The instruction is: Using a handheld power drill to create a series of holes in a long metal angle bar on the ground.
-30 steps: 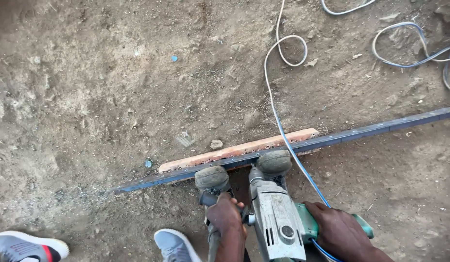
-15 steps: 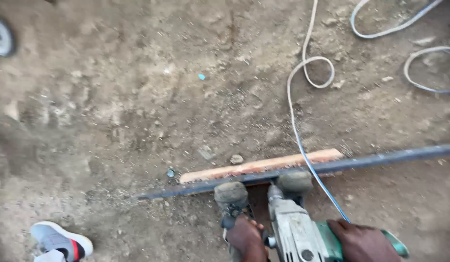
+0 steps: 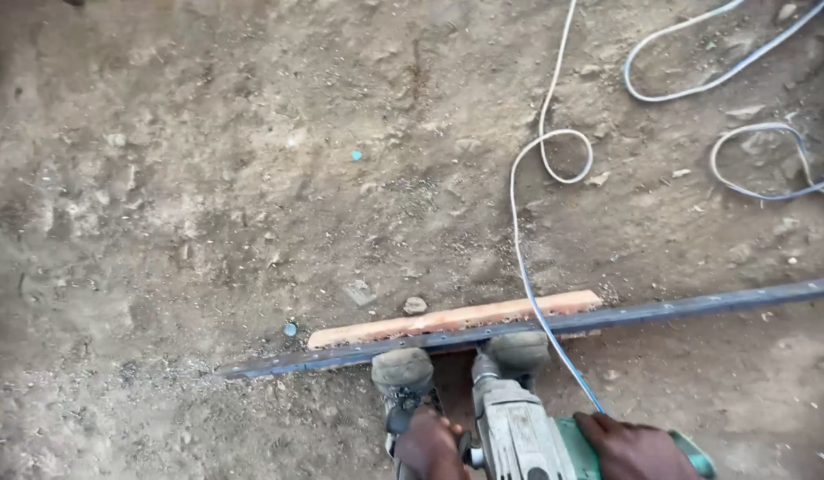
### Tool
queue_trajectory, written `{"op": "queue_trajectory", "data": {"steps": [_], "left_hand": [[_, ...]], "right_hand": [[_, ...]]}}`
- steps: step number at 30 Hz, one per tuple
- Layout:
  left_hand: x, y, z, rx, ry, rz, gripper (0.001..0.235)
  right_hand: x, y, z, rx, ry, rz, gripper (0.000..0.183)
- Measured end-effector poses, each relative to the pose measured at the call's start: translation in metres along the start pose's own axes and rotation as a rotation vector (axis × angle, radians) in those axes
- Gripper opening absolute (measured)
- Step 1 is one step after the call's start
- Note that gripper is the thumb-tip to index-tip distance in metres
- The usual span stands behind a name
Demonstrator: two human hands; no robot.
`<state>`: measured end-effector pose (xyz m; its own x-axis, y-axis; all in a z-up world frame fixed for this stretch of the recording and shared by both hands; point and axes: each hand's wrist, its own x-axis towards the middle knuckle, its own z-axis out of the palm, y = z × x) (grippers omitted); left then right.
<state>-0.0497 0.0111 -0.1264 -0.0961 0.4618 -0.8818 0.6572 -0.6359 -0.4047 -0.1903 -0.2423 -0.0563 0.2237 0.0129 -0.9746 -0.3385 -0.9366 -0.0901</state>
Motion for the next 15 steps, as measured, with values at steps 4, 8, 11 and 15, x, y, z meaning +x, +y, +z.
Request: {"op": "queue_trajectory", "data": {"steps": [4,8,11,15], "left_hand": [[-0.003,0.007,0.003,-1.005,0.3,-0.15,0.021],[0.018,0.002,0.01,-1.362,0.279,-0.185,0.031],[0.003,0.002,-0.007,-2.156,0.322,-0.291,0.05],[-0.001,0.02,-0.005,-2.95,0.277,-0.406,0.075]], "right_hand": [[0.001,-0.002,-0.005,0.028,0.065,-0.041,0.046],[0.005,0.003,0.001,0.029,0.03,-0.017,0.037],[0.001,-0.006,-0.002,0.043,0.015,-0.035,0.031],[0.002,0.003,-0.011,0.046,0.023,-0.017,0.025]]}}
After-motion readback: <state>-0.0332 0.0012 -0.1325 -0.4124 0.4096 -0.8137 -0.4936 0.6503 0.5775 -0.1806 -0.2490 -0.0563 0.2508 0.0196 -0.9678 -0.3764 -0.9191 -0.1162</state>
